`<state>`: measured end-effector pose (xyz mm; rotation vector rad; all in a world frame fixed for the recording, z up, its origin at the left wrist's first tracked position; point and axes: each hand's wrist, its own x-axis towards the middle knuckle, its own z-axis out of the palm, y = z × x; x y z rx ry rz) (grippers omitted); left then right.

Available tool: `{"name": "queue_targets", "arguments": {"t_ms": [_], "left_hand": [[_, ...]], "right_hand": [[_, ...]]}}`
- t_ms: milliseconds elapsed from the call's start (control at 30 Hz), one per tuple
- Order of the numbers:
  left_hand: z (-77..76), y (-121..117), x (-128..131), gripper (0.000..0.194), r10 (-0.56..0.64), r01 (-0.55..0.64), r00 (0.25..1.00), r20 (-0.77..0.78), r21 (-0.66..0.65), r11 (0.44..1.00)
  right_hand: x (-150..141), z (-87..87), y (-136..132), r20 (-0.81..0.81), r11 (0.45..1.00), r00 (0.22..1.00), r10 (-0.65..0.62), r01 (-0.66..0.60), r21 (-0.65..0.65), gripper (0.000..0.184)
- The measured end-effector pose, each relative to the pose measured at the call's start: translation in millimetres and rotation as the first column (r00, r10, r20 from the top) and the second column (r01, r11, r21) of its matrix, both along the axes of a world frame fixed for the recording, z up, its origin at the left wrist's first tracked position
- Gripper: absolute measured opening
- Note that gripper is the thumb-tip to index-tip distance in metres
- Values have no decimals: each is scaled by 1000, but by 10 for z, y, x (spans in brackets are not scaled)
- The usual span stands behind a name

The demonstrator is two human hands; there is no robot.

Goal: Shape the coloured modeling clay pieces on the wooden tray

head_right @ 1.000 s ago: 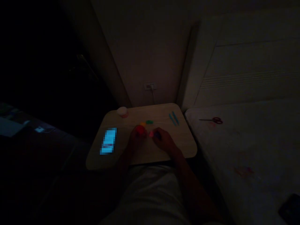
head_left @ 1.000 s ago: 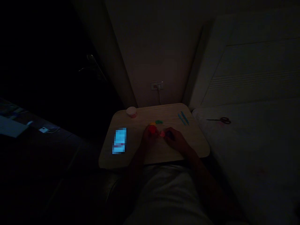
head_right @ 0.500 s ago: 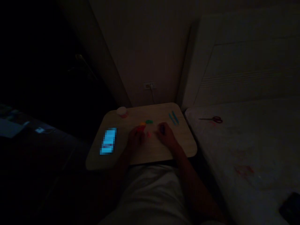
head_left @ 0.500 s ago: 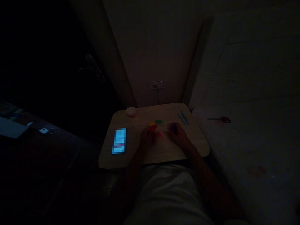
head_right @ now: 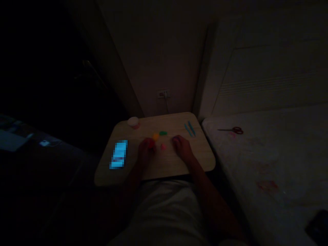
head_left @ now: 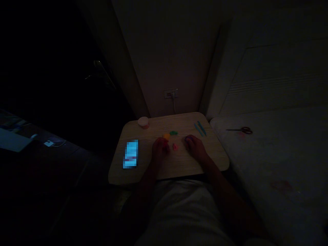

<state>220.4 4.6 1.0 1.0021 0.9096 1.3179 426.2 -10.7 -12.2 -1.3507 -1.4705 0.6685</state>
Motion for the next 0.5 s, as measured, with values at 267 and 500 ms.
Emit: {"name": "queue_targets", "arguments": {"t_ms": [267,500], "left_hand": [[-119,109,-39,60,88,-96,992,95,85,992],[-114,125,-43,59,184,-179,982,-48,104,978]], "right_hand": [[-10,-23,35,-62,992,990,-126,124,-36,39],[-14,-160,84,-267,995,964,-13,-14,-99,65]]}}
